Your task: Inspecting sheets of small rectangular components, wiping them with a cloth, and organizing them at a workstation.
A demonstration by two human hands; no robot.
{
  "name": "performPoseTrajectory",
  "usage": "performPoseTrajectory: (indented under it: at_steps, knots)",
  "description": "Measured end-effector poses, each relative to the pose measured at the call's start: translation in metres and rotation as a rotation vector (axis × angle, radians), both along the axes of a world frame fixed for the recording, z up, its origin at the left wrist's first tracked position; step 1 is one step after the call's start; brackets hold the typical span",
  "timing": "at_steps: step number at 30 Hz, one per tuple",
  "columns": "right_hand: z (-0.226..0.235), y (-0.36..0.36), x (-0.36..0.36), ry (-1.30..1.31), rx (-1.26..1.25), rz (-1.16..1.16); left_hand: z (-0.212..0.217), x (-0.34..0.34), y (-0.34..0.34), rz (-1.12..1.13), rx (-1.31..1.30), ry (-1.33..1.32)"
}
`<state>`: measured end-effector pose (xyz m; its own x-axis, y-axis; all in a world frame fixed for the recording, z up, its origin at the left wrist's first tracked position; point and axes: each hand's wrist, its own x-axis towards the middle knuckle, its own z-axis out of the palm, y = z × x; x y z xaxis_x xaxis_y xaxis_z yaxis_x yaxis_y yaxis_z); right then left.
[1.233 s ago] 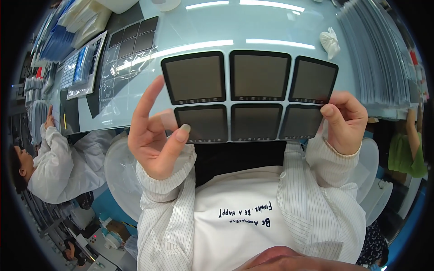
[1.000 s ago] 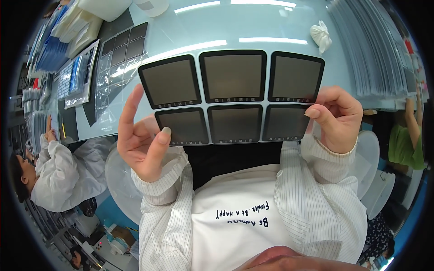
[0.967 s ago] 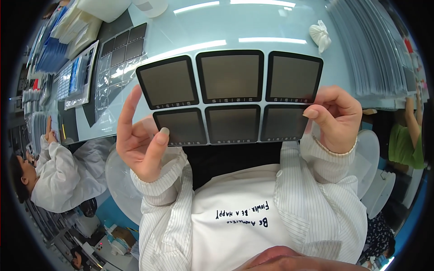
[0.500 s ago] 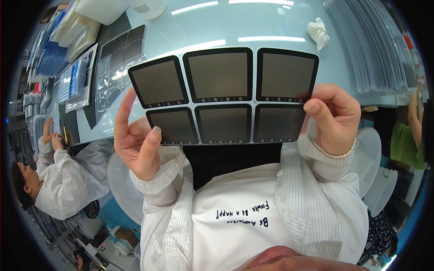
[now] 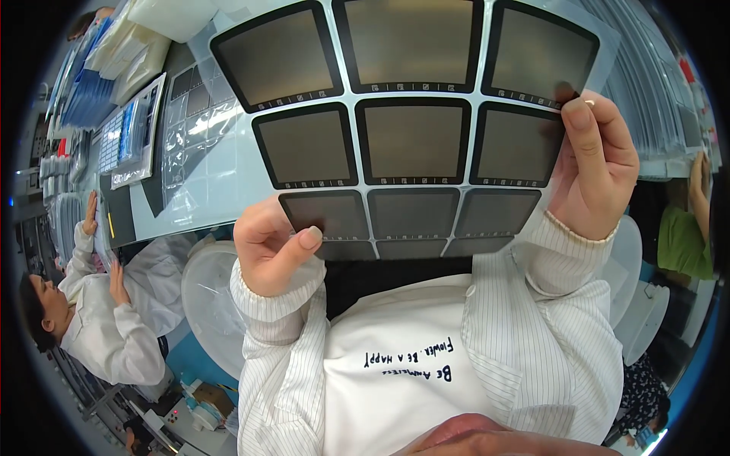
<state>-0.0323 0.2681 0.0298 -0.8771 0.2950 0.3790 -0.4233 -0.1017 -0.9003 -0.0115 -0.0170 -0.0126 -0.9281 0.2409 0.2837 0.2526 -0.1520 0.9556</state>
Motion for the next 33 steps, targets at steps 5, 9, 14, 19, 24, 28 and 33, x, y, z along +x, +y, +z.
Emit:
performPoseTrajectory:
  at_steps: [5,9,14,19,24,28,33]
  knots:
    - [-0.001,0.008,-0.004,0.023,0.156,0.085,0.002,0.0,-0.007,-0.011,-0.079,-0.108]
    - [-0.002,0.009,-0.005,0.053,0.176,0.11,0.003,0.0,-0.005,0.032,-0.054,-0.102]
    - [-0.003,0.012,-0.007,0.05,0.175,0.137,0.002,0.0,-0.005,0.06,-0.045,-0.125]
    - [0.0,0.007,-0.005,-0.003,0.114,0.075,0.004,0.002,-0.003,0.037,-0.086,-0.113]
    - [-0.006,0.02,-0.005,-0.042,0.086,0.074,0.007,0.003,0.002,-0.019,-0.085,-0.093]
    - [-0.01,0.029,-0.006,-0.024,0.092,0.077,0.008,0.002,0.006,-0.081,-0.096,-0.052]
    - [-0.013,0.033,-0.006,-0.04,0.045,0.049,0.01,0.002,0.01,-0.125,-0.114,-0.057]
